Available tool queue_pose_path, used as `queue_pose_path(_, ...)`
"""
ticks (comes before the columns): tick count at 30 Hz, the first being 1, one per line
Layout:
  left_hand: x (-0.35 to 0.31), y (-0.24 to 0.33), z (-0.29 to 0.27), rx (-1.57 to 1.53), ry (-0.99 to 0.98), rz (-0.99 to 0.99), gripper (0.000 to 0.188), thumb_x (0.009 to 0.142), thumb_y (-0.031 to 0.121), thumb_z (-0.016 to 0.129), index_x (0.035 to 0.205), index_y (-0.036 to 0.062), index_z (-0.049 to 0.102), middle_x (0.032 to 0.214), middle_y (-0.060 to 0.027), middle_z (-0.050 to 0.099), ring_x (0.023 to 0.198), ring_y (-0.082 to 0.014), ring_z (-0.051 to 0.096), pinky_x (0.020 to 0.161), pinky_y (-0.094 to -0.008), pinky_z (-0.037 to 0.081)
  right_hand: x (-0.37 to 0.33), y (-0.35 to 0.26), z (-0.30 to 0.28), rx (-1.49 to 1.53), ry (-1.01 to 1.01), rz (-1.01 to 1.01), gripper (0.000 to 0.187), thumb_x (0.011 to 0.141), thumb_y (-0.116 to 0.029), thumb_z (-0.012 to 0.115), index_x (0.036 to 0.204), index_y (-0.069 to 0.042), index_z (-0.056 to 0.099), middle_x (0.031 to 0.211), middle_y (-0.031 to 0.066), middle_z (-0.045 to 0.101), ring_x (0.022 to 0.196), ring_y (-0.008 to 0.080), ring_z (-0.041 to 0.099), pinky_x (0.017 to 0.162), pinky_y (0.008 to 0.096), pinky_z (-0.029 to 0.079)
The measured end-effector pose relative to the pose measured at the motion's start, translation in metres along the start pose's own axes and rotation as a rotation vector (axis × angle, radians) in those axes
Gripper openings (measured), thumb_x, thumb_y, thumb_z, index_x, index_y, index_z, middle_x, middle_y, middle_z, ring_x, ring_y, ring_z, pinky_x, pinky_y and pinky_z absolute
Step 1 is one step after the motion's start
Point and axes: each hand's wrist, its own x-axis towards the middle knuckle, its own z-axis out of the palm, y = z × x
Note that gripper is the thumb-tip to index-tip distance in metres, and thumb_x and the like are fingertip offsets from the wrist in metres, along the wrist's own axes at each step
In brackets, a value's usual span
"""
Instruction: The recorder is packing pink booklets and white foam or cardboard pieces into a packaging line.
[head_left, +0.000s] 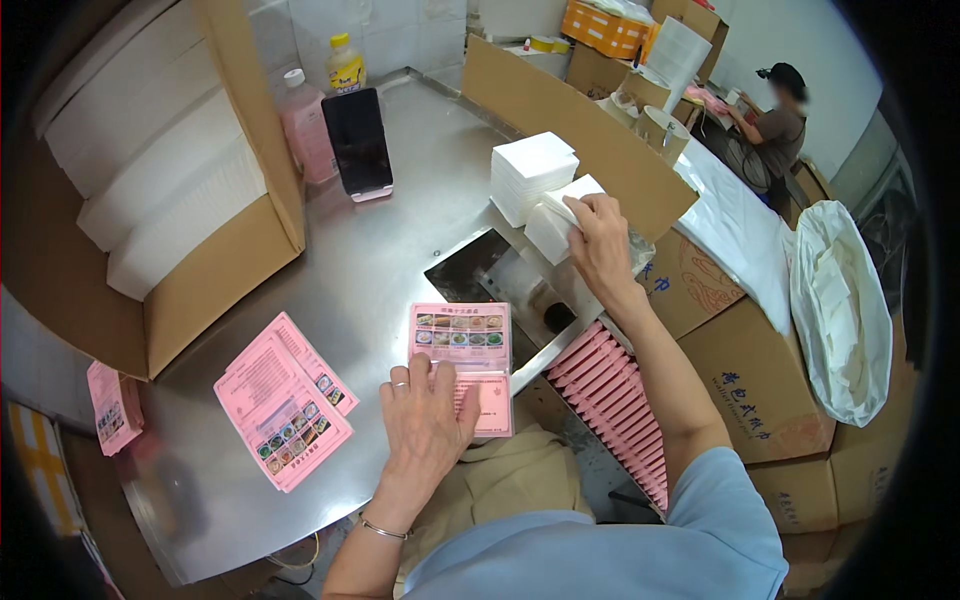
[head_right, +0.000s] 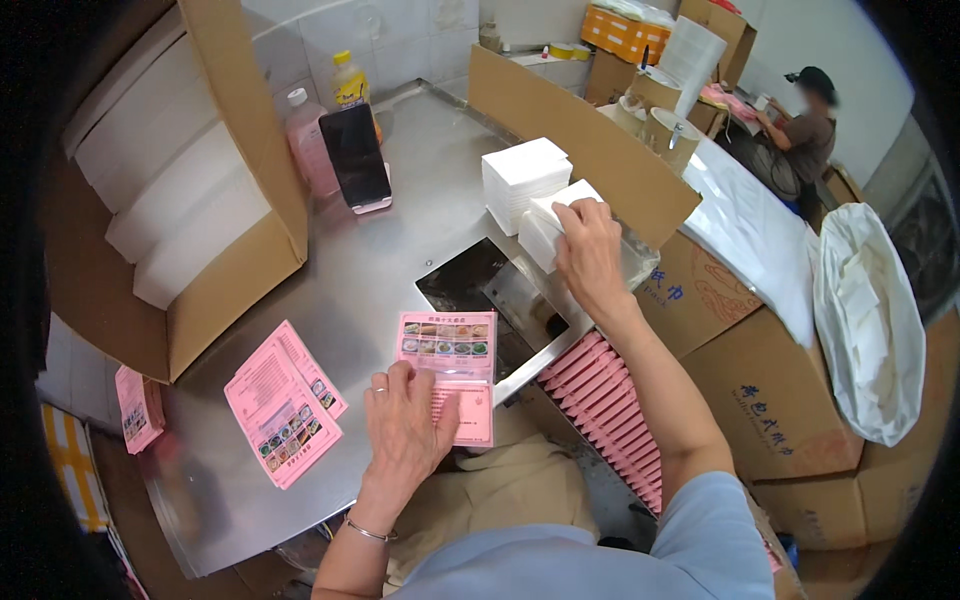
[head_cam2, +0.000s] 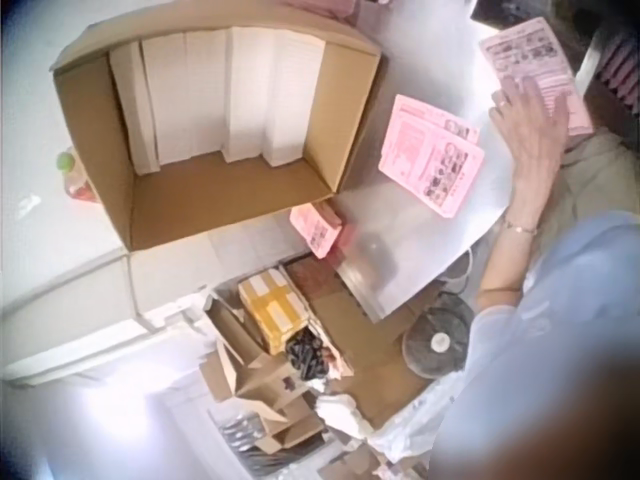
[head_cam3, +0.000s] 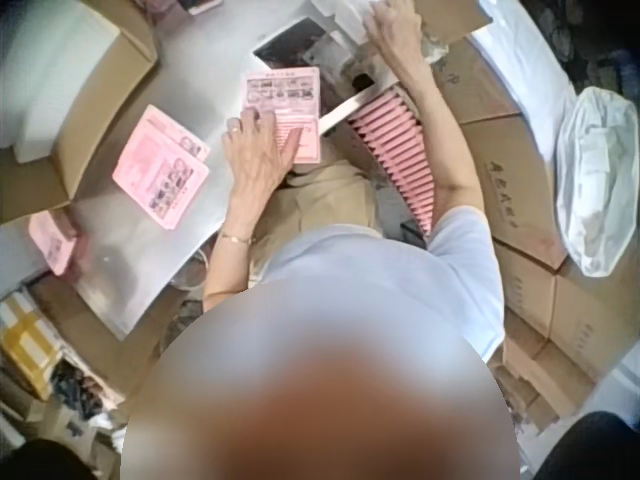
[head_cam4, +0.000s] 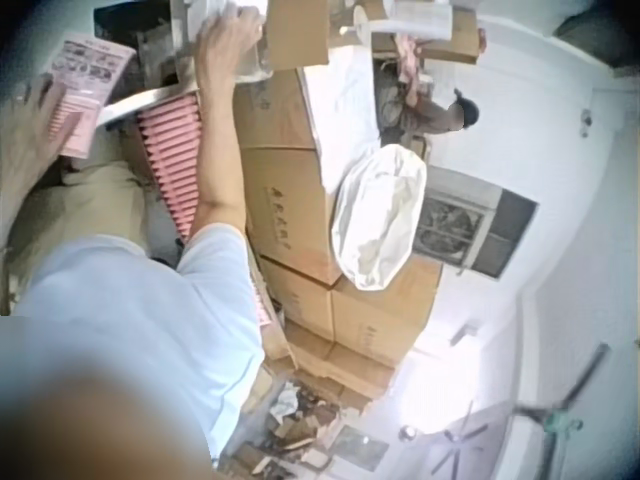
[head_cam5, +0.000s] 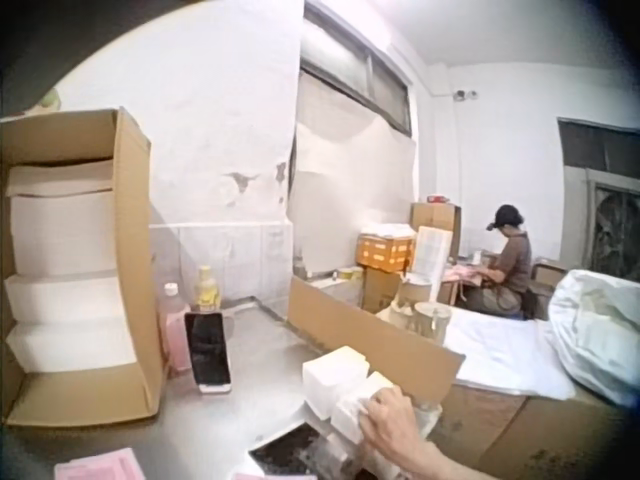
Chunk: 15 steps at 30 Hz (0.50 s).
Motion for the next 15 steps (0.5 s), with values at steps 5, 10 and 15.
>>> queue_pose_path(5, -0.006, -0.014, -0.017, -0.116, -0.061, -0.022, 0.06, 0.071, 0.024, 0.076, 0.123, 0.0019, 0.059, 0.102, -0.0169, 0.054, 0.092, -0.0327, 0.052, 0.075, -0.0445, 0.041, -0.049, -0.097, -0.005, 0.253, -0.189, -0.347, 0.042, 0.083, -0.009, 0.06, 0.124, -0.002, 0.061, 0.115, 0.0168, 0.062, 0.11, 0.037, 0.059, 0.101, 0.0563, 0.044)
queue_pose_path(10, 0.003, -0.011, -0.024, -0.108, -0.095, 0.005, 0.083, 0.069, 0.023, 0.079, 0.144, 0.0074, 0.047, 0.096, -0.0165, 0.053, 0.09, -0.0327, 0.053, 0.074, -0.0432, 0.042, -0.083, -0.137, 0.004, 0.378, -0.287, -0.532, 0.037, 0.083, -0.014, 0.062, 0.119, -0.006, 0.064, 0.117, 0.0205, 0.059, 0.119, 0.0381, 0.058, 0.107, 0.0699, 0.034)
queue_pose_path(15, -0.001, -0.008, -0.034, -0.16, -0.169, -0.117, 0.064, 0.081, 0.01, 0.069, 0.141, 0.0062, 0.048, 0.09, -0.0145, 0.054, 0.079, -0.0309, 0.055, 0.077, -0.04, 0.044, -0.035, -0.117, 0.052, 0.22, -0.715, -0.059, 0.03, 0.091, -0.014, 0.055, 0.119, -0.002, 0.059, 0.112, 0.0228, 0.067, 0.112, 0.0395, 0.062, 0.107, 0.0698, 0.031)
